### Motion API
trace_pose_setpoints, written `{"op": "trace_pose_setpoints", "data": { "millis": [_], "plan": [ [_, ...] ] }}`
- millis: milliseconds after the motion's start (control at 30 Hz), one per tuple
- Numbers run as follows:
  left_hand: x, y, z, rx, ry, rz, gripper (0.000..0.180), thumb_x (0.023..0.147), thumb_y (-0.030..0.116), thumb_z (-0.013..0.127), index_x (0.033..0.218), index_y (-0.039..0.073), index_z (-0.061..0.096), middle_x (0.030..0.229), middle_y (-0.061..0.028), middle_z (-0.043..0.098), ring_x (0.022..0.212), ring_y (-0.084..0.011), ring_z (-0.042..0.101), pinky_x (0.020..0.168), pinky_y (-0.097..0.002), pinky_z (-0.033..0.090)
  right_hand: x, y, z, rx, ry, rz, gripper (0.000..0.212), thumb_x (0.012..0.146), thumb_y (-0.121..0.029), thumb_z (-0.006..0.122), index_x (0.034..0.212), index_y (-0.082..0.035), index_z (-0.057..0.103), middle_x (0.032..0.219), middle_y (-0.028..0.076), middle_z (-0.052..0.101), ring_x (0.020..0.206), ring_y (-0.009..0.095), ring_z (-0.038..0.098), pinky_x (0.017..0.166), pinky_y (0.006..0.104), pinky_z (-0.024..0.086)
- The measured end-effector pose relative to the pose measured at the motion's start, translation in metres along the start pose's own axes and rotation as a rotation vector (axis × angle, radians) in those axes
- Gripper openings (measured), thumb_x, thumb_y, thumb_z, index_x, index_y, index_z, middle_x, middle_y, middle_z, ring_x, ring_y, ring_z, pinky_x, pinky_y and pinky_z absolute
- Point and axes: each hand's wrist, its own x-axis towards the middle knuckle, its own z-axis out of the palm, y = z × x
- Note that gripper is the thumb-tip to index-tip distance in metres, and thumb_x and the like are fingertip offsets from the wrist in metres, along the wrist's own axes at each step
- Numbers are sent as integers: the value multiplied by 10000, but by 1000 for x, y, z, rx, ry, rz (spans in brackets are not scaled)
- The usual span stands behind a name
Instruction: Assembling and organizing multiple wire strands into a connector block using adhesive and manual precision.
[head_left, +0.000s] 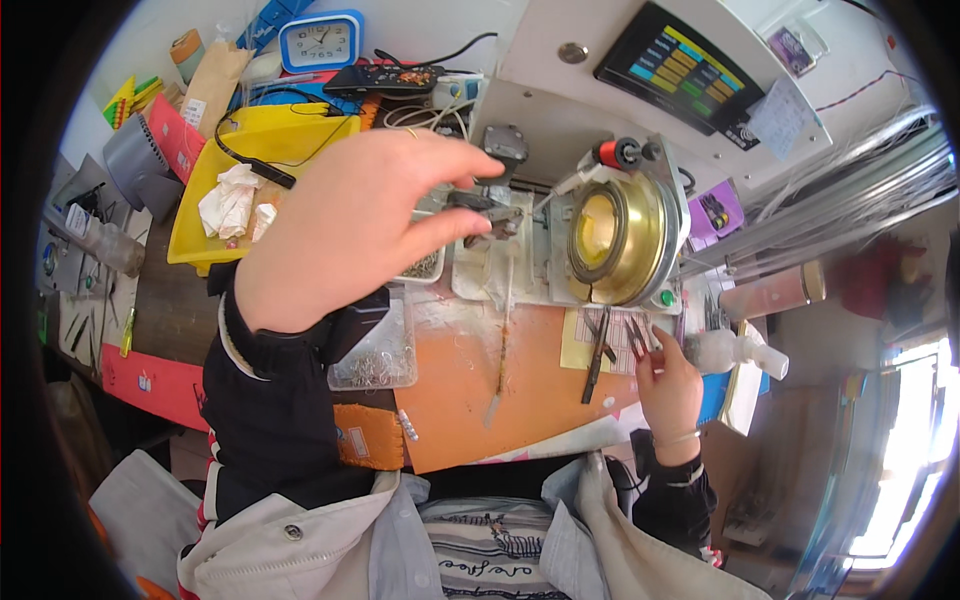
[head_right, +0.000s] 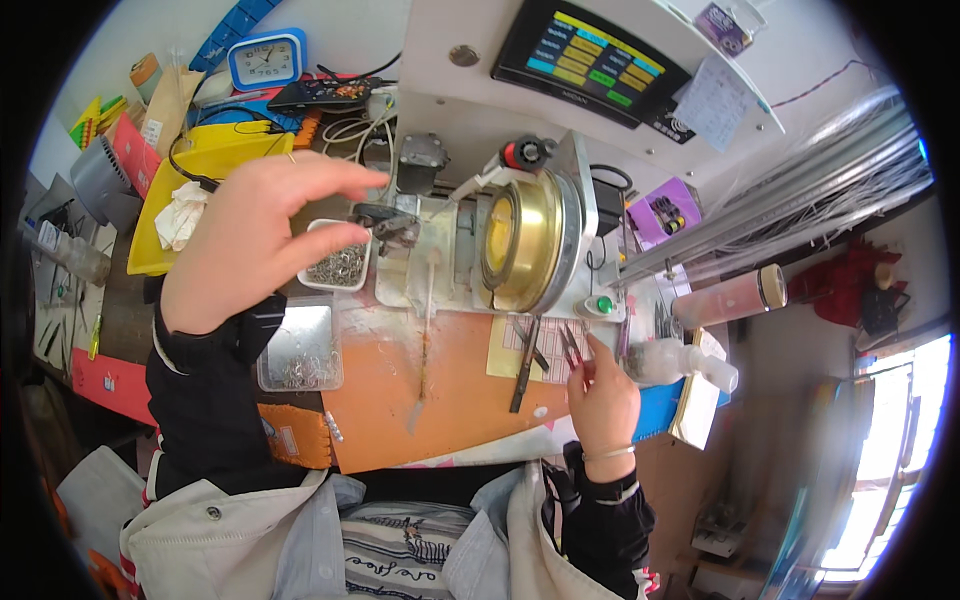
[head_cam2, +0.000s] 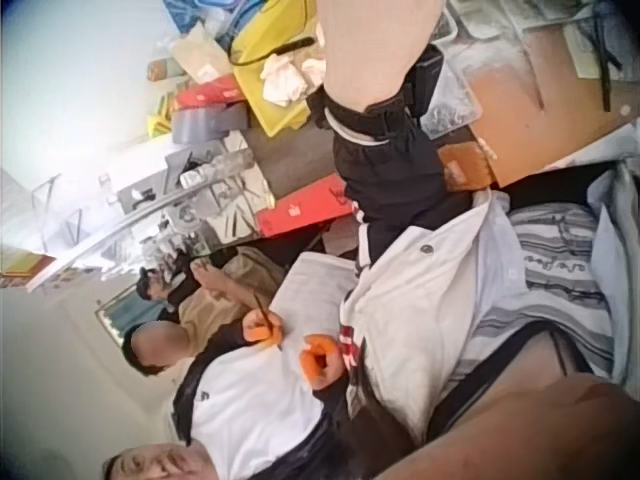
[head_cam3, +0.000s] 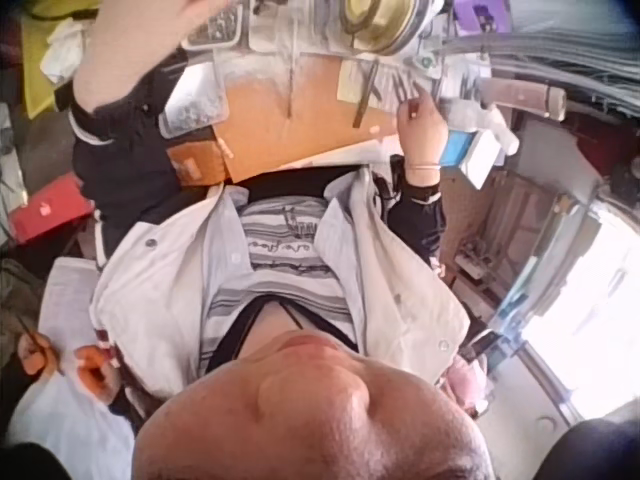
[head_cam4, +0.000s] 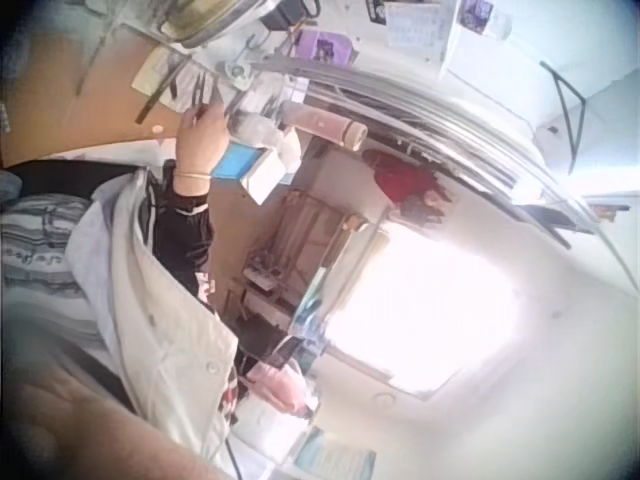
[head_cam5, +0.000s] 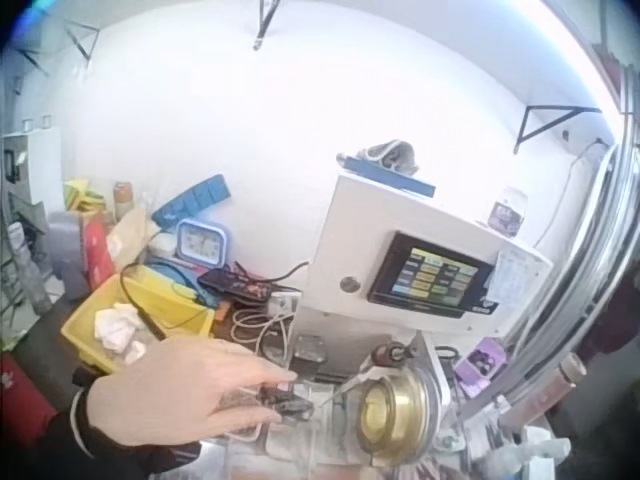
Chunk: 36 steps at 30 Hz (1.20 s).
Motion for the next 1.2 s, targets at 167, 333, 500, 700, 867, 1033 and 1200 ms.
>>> {"op": "trace_pose_setpoints", "data": {
  "millis": [167,333,500,700,867,1033,1200],
  "plan": [
    [1,-5,11,-33,-37,6,258,854,67,647,1106,41,695,998,-124,691,911,-312,641,800,-384,502,-12,15,-33,4,157,-75,275,943,-55,566,1208,-27,635,892,175,686,776,290,683,683,379,530],
    [6,-17,11,81,175,100,304,818,-88,499,1022,15,700,920,-125,675,859,-285,641,789,-354,505,-49,31,-124,139,929,-81,189,1004,-68,492,1143,14,591,862,82,568,684,144,554,615,292,467],
    [9,-7,8,-102,233,-51,270,785,-84,456,922,-3,674,722,-83,585,641,-136,516,605,-270,411,-64,9,-160,372,875,-78,213,999,-258,543,999,-46,536,757,25,502,598,125,463,534,268,374],
    [13,1,26,-111,84,-119,95,808,73,653,879,18,682,613,-37,442,581,-121,442,552,-295,348,-49,-85,-77,1630,-220,158,578,1007,-622,341,983,-76,528,561,-43,228,487,85,247,456,246,220],
    [7,-18,38,-134,12,-26,170,757,128,771,866,18,700,714,-73,508,669,-202,540,606,-326,413,-9,-145,-27,1861,-906,412,581,1040,-580,285,958,-59,527,584,-59,246,477,66,225,422,224,203],
    [10,-21,36,-150,12,10,134,772,106,749,838,9,684,778,-101,556,747,-271,568,662,-361,440,23,-166,-6,2152,-1030,408,505,1059,-508,325,966,-60,538,608,-63,254,475,47,217,410,208,192],
    [11,-23,33,-190,-85,12,149,810,85,705,844,-12,598,815,-124,568,767,-296,568,679,-382,447,34,-165,6,2264,-965,510,487,1056,-496,345,956,-67,553,601,-64,254,469,48,215,408,211,195]
  ]
}}
